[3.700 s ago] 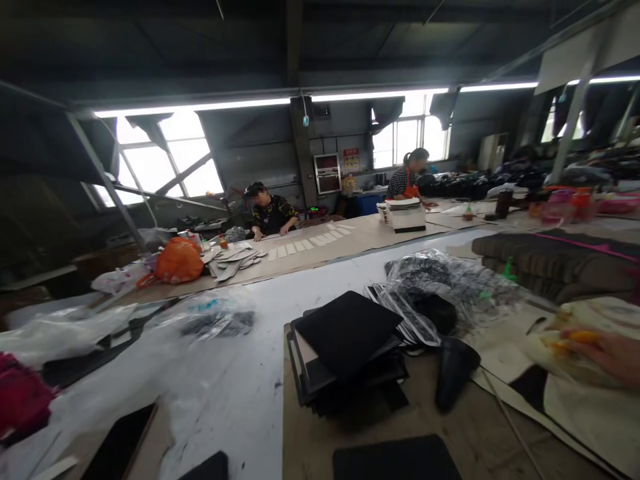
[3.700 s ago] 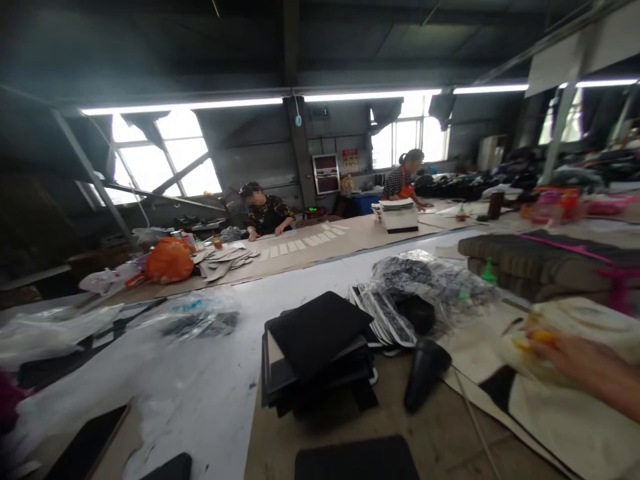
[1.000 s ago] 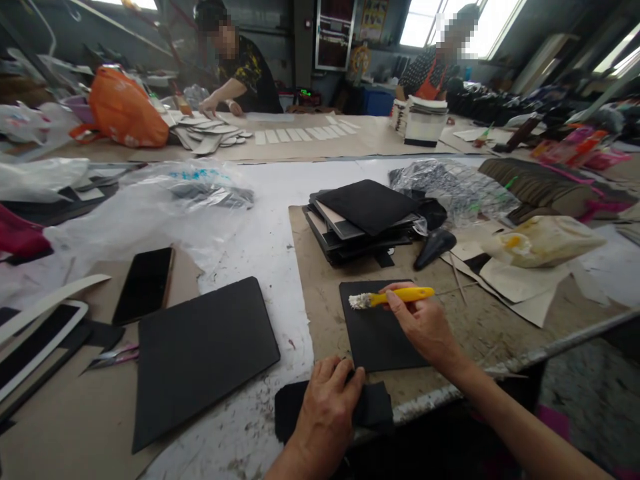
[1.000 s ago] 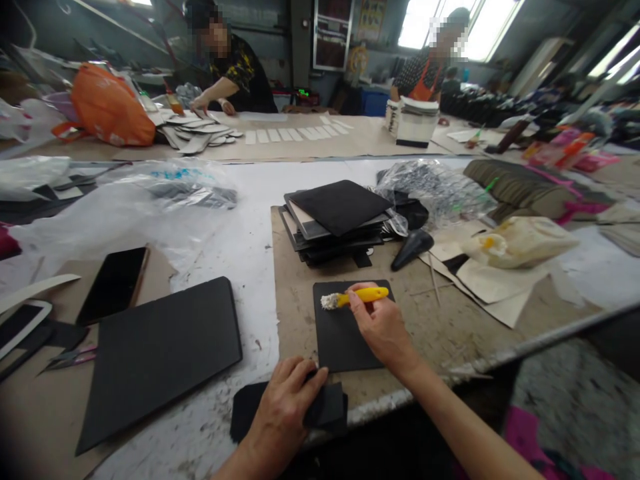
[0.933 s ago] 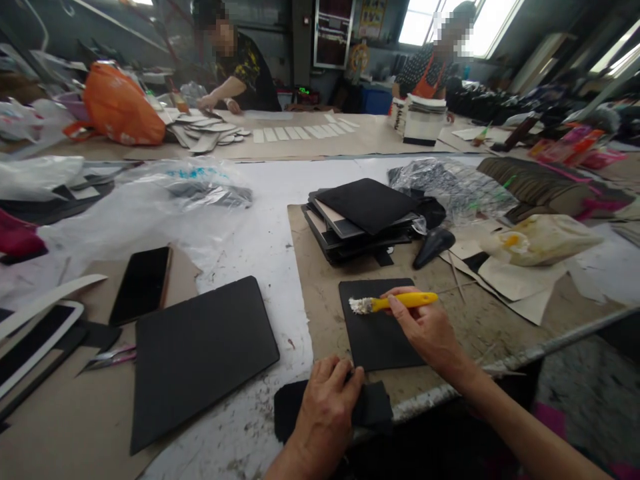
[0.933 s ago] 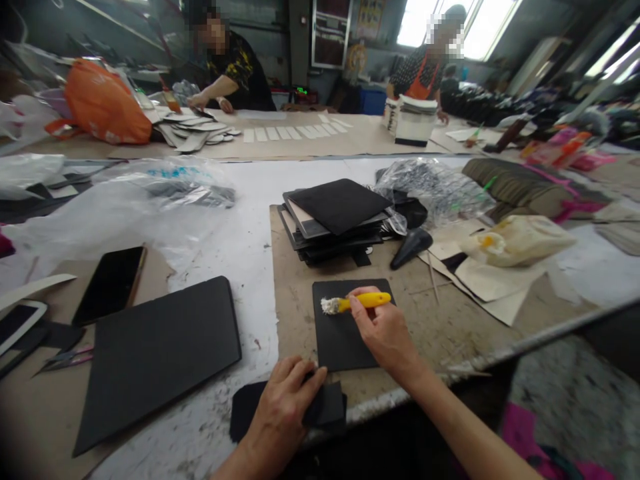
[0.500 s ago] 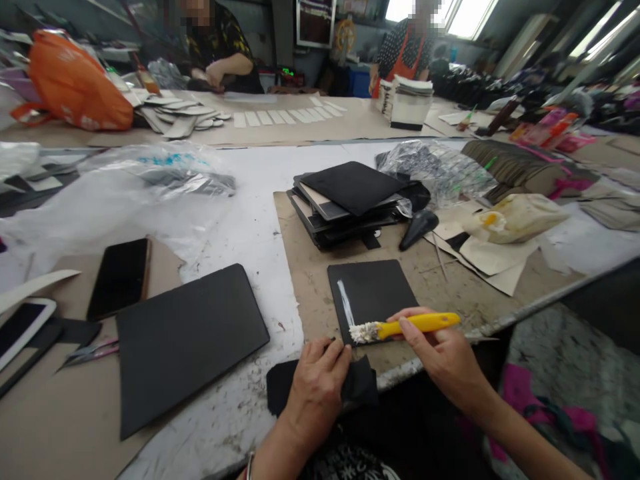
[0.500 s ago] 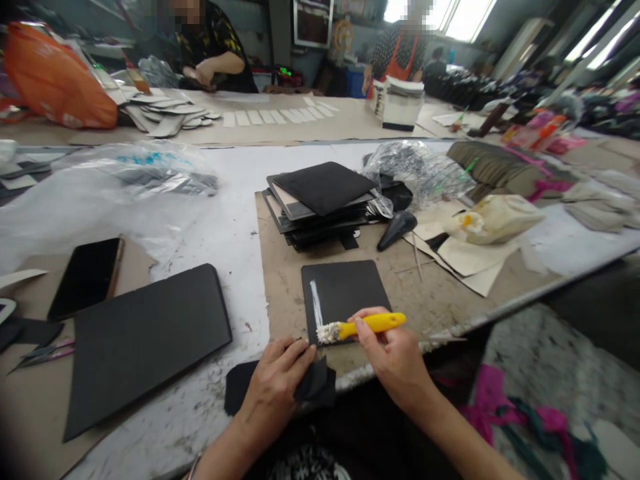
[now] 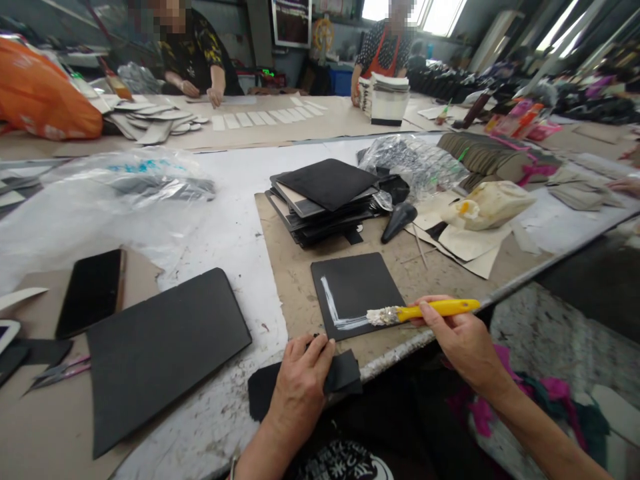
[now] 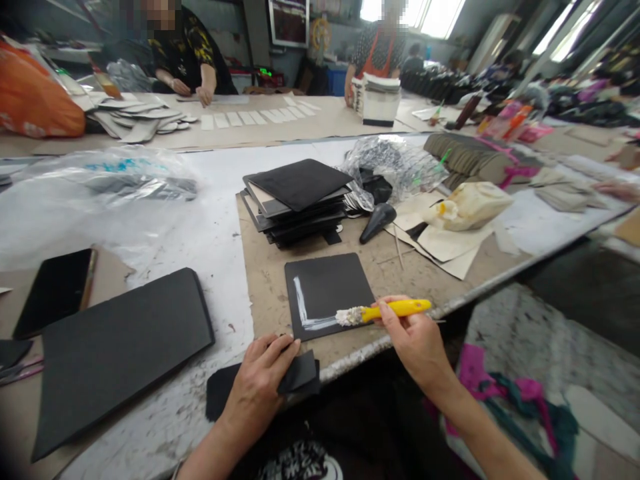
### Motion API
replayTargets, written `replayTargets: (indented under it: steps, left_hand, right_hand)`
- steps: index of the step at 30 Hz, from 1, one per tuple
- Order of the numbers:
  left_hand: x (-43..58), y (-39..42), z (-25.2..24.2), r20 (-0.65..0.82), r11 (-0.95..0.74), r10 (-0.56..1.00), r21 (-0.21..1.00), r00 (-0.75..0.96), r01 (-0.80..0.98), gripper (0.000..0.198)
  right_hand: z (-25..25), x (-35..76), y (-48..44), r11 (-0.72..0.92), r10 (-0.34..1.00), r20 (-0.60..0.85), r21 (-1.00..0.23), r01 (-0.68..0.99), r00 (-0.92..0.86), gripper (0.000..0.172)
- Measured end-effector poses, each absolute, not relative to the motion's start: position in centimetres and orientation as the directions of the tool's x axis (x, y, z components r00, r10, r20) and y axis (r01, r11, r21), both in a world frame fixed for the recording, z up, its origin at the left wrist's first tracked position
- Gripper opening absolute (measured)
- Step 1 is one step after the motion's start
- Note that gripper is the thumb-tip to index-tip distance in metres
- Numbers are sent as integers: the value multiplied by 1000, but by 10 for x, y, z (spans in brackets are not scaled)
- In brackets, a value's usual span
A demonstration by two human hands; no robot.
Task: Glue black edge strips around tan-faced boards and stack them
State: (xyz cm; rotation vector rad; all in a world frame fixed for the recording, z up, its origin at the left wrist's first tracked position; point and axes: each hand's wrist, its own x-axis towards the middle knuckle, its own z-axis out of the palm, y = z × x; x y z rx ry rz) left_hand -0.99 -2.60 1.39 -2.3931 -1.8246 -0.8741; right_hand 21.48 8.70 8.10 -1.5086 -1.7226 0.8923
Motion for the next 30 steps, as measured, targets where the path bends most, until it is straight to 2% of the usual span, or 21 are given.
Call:
replayTargets:
  steps: [10, 16, 21, 23, 27, 30]
  left_hand:
    - [-12, -25, 7, 502, -355, 845, 267, 185, 896, 58]
    - [-15, -25, -3, 500, -359, 844, 253, 196, 898, 59]
    - [-21, -25, -5, 444, -398, 846, 157, 295, 904, 63]
    - [-22, -24, -4, 447, -398, 843, 145, 299, 906, 64]
    - [-21, -24, -4, 444, -390, 849, 163, 286, 906, 65]
    - [-19, -24, -4, 446, -386, 852, 182, 274, 904, 65]
  right_hand:
    - [81, 259, 115, 73, 994, 107, -780, 621, 17, 38]
    - [91, 239, 149, 218, 976, 202, -832, 510, -87, 36]
    - [80, 221, 179, 320, 947, 259, -823, 470, -192, 36]
    - [77, 223, 182, 330, 942, 244, -803, 497, -232, 36]
    - [82, 236, 176, 274, 947, 114, -778, 566, -301, 34]
    - [90, 239, 174, 297, 941, 122, -748, 594, -316, 32]
